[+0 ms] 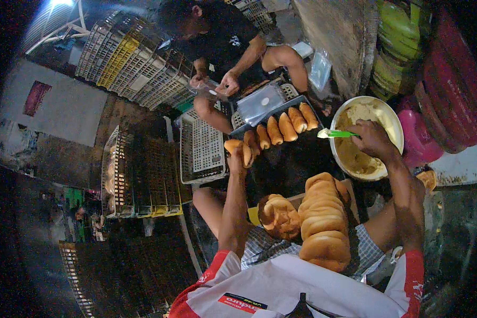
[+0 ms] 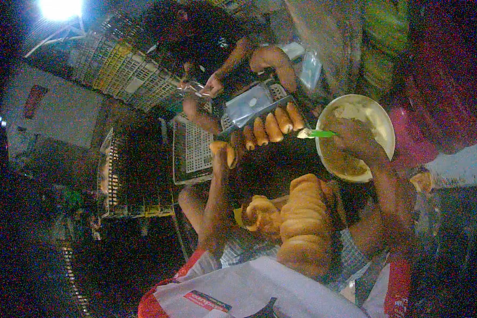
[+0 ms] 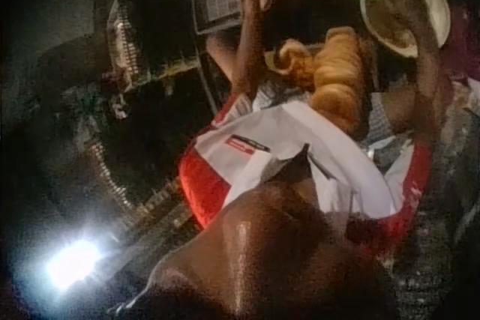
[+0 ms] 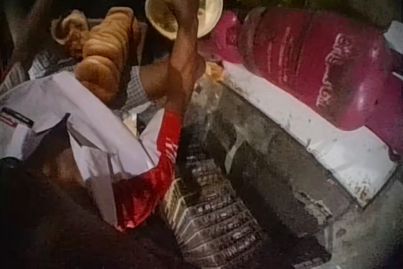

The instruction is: The person scoops a creamy spread from a bowl using a green spatula and spreads it onto the cut surfaces of small bread rolls. The person handles the rolls one at a time, applying the spread to each piece before placing them on the table.

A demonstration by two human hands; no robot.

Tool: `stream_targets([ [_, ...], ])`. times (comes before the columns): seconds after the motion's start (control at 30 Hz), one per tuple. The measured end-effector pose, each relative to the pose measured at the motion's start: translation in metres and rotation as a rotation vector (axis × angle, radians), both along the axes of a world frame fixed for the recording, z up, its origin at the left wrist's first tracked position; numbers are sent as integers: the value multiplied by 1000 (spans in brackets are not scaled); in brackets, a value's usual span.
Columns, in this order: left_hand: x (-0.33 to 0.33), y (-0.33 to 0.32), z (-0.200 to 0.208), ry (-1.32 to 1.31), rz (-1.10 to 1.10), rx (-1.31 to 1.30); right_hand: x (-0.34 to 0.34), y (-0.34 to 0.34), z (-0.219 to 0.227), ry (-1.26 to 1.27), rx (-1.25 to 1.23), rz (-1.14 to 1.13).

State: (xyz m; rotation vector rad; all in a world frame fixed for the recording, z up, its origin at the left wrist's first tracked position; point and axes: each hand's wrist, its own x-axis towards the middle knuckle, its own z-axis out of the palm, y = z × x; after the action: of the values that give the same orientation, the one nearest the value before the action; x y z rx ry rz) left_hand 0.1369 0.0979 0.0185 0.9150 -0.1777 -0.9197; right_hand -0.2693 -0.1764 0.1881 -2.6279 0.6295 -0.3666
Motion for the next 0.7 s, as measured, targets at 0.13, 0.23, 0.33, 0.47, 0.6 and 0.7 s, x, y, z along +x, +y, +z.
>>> stream_targets([
  [0.13, 32, 12, -14, -522, 13, 512, 7, -1, -11, 80, 18, 22],
  [0.23, 34, 43, -3, -938, -103, 918, 18, -5, -32, 139, -6, 32],
  [0.33, -26, 26, 34, -1137, -285, 1011, -7, -36, -62, 336, 42, -63],
  [0.47, -157, 42, 93, -1612, -366, 891, -32, -42, -51, 280, 400, -402],
  [0.6, -243, 103, 71, -1878, -621, 1212, -8, -52, -101, 610, -49, -104],
  [0.7, -274, 121, 30, -2168, -356, 1207, 9, -47, -164, 641, -21, -34],
])
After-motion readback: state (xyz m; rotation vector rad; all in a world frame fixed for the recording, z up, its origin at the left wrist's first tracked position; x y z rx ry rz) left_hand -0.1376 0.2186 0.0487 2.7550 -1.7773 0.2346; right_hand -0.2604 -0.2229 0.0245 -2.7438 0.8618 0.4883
